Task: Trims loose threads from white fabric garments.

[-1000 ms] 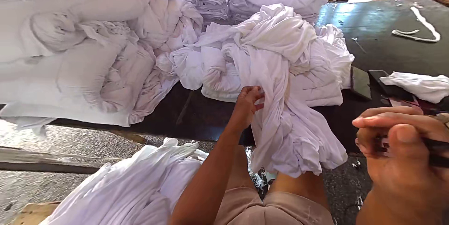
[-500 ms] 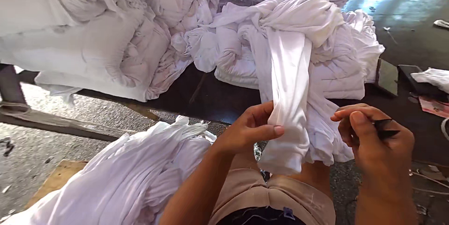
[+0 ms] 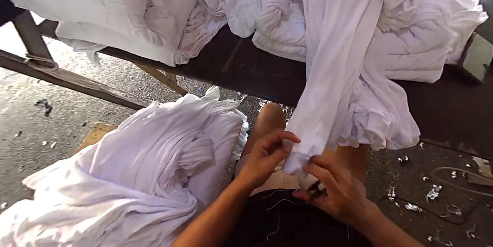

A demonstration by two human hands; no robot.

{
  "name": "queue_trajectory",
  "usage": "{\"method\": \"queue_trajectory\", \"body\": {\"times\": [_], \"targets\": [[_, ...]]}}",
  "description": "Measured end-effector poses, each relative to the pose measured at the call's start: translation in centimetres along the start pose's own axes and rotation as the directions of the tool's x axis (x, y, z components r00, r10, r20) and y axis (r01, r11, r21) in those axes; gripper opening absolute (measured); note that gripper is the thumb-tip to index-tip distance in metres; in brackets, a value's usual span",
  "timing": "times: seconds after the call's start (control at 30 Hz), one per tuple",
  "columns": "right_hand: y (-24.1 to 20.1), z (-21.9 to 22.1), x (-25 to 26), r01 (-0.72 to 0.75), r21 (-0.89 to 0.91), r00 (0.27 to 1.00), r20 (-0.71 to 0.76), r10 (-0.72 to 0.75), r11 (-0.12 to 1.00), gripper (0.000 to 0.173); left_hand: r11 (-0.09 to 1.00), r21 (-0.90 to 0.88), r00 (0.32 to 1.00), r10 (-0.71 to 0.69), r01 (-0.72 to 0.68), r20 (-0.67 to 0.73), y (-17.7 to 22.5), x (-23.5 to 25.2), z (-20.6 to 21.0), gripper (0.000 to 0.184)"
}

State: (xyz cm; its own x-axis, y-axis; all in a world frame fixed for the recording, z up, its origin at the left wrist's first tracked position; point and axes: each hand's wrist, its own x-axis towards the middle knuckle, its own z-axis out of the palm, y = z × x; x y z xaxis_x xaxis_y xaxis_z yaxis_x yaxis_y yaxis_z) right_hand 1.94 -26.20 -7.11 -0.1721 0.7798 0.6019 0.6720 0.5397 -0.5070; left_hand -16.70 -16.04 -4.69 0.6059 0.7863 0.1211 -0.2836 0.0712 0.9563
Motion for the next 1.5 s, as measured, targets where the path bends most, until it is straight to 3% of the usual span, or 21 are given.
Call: {"method": "queue_trajectory", "body": {"times": [0.13,0.23,0.37,0.47,0.53,0.57,0.6,0.63,0.7,0.77,0.8,0.83,0.87,0.9,0.97,1.0,1.07,1.1,1.17,1.3,1.5], "targets": [[0.5,0.5,2.1,-0.059,0.011,0.99,-0.125,0.06,0.998,0.019,0.997,-0.065,0.999,0.042,-0.043,-0.014,0.9,-0.1,0.1,0.023],[0.9,-0.9,3.4,-0.12,0.123,0.976,-0.165,0.139,0.985,0.015,0.964,0.224,0.988,0.151,-0.142,-0.025,0.7,-0.1,0.9,0.043],[0.3,-1.5,3.0,-0.18,0.213,0.968,-0.136,0.211,0.96,0.018,0.603,0.772,0.919,0.388,-0.204,-0.061,-0.3,0.2,2.0,0.037],[0.0,-0.8,2.2,-0.227,0.223,0.963,-0.093,0.253,0.948,0.019,0.368,0.89,0.888,0.453,-0.269,0.081,-0.6,0.3,1.9,0.042],[-0.1,-0.6,1.9,-0.265,0.327,0.951,-0.064,0.301,0.907,0.019,0.36,0.882,0.879,0.462,-0.304,0.115,-0.8,0.4,1.8,0.031],[-0.2,-0.7,2.0,-0.305,0.462,0.933,-0.032,0.359,0.833,0.018,0.406,0.863,0.877,0.472,-0.301,0.084,-0.7,0.5,1.6,0.026],[-0.4,-1.1,2.3,-0.36,0.633,0.898,0.035,0.439,0.685,0.016,0.478,0.83,0.876,0.481,-0.287,0.027,-0.6,0.7,1.4,0.024],[-0.6,-1.5,2.5,-0.414,0.788,0.845,0.146,0.514,0.457,0.014,0.574,0.773,0.885,0.464,-0.27,-0.035,-0.5,0.9,1.1,0.023],[-0.3,-2.2,2.9,-0.459,0.888,0.735,0.393,0.553,-0.021,0.007,0.804,0.558,0.94,0.322,-0.207,-0.115,-0.5,1.1,0.9,0.024],[0.7,-2.1,2.8,-0.428,0.846,0.66,0.532,0.53,-0.317,0.014,0.995,0.094,0.994,-0.016,0.026,-0.105,0.0,1.1,1.4,0.027],[1.0,-2.0,2.9,-0.416,0.828,0.615,0.561,0.554,-0.376,0.02,0.967,-0.202,0.984,-0.171,0.158,-0.046,0.2,1.2,1.6,0.028],[1.1,-2.0,3.2,-0.434,0.826,0.569,0.561,0.602,-0.359,0.024,0.879,-0.42,0.97,-0.241,0.225,0.016,0.1,1.4,1.5,0.028],[1.0,-1.9,3.4,-0.477,0.837,0.543,0.522,0.658,-0.27,0.024,0.808,-0.539,0.968,-0.246,0.235,0.054,-0.2,1.4,1.5,0.029],[0.9,-1.8,3.6,-0.528,0.843,0.559,0.439,0.703,-0.107,0.019,0.785,-0.582,0.973,-0.221,0.214,0.06,-0.4,1.4,1.4,0.03],[0.9,-1.8,3.4,-0.571,0.738,0.685,0.187,0.704,0.36,0.007,0.852,-0.506,0.99,-0.136,0.138,0.041,-0.7,1.1,1.4,0.038],[1.1,-2.0,3.1,-0.552,0.593,0.762,0.073,0.643,0.586,0.014,0.889,-0.446,0.995,-0.094,0.102,0.039,-0.8,1.0,1.3,0.041],[1.5,-2.9,2.6,-0.487,0.297,0.854,-0.035,0.519,0.822,0.038,0.932,-0.358,0.999,-0.045,0.05,0.024,-0.7,0.9,1.4,0.044],[1.4,-3.4,2.5,-0.45,0.196,0.882,-0.052,0.468,0.871,0.047,0.951,-0.308,1.0,-0.021,0.023,0.011,-0.7,1.0,1.4,0.046],[0.8,-4.2,2.5,-0.352,0.071,0.933,-0.057,0.356,0.933,0.045,0.984,-0.173,0.999,0.038,-0.043,-0.035,-0.7,1.1,1.8,0.046],[-0.9,-4.1,2.3,-0.2,-0.102,0.978,-0.077,0.193,0.975,0.033,0.991,-0.055,0.973,0.112,-0.126,-0.203,-1.6,0.7,2.1,0.006],[-3.0,-4.2,2.2,-0.101,-0.272,0.993,-0.08,0.082,0.957,0.024,0.959,0.033,0.959,0.279,-0.28,0.042,0.6,-1.8,1.9,0.01]]}}
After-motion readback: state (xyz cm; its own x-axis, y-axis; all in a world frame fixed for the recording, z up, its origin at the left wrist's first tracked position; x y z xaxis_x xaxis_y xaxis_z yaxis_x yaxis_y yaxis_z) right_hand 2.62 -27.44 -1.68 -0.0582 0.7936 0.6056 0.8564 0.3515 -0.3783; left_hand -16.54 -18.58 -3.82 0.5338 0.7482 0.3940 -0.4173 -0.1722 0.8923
